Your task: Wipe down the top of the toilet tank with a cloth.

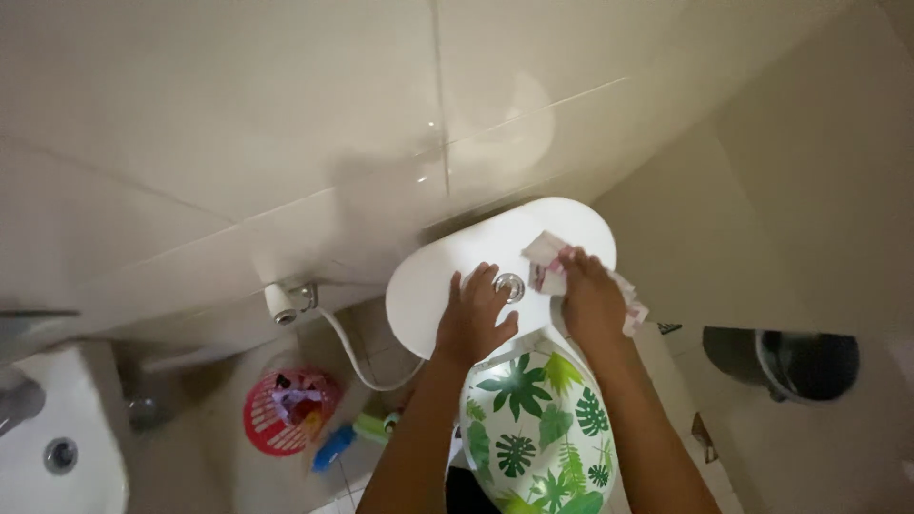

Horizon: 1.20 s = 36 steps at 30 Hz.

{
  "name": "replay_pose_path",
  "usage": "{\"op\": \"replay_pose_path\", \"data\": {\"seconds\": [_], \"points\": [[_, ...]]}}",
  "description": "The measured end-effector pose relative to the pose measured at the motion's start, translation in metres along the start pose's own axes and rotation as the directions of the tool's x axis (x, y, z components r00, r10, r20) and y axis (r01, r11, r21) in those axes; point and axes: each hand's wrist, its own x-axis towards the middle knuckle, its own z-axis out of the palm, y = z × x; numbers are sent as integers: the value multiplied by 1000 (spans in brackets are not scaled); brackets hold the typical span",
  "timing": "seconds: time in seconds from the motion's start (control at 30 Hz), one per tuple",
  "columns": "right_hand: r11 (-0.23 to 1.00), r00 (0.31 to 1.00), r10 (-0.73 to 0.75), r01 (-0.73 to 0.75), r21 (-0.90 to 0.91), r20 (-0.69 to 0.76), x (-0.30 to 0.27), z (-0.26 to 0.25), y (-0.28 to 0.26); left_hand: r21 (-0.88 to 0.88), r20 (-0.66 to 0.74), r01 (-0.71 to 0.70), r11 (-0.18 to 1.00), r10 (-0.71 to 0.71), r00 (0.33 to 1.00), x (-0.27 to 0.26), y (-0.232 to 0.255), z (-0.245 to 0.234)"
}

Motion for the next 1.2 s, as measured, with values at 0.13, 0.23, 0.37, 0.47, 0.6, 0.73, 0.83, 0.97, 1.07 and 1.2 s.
{"op": "replay_pose_path", "data": {"seconds": [0.13,0.23,0.37,0.47,0.6,0.73,0.83,0.97,1.07,1.2], "points": [[1000,1000,-16,16,-13,-10,15,2,-7,-7,-33,12,1000,-12,999,-3,3,-4],[993,985,-112,105,-60,-132,6,15,-2,4,-56,2,1000,-1,998,-1,-5,8],[990,986,-138,138,-14,-98,-20,11,-15,-25,15,51,998,-50,999,-5,-3,10],[992,991,-126,126,-4,-53,-37,11,-29,-42,110,103,994,-97,989,3,10,-21],[989,987,-131,137,-61,91,-62,11,-52,-41,248,161,986,-146,958,-19,28,-52],[965,934,-221,252,-75,282,-85,17,-90,44,251,61,997,-70,965,-68,22,-55],[931,866,-260,342,-125,428,-89,24,-117,12,183,9,1000,-11,983,-105,-11,-18],[858,856,-509,513,-26,91,-66,17,-133,345,85,36,938,-69,994,-124,-63,19],[908,898,-417,418,24,143,-51,-21,-157,376,74,126,918,-165,984,-113,-62,-14],[846,852,-523,517,129,17,-67,-4,-117,144,156,265,954,-286,946,-122,-21,-83]]}}
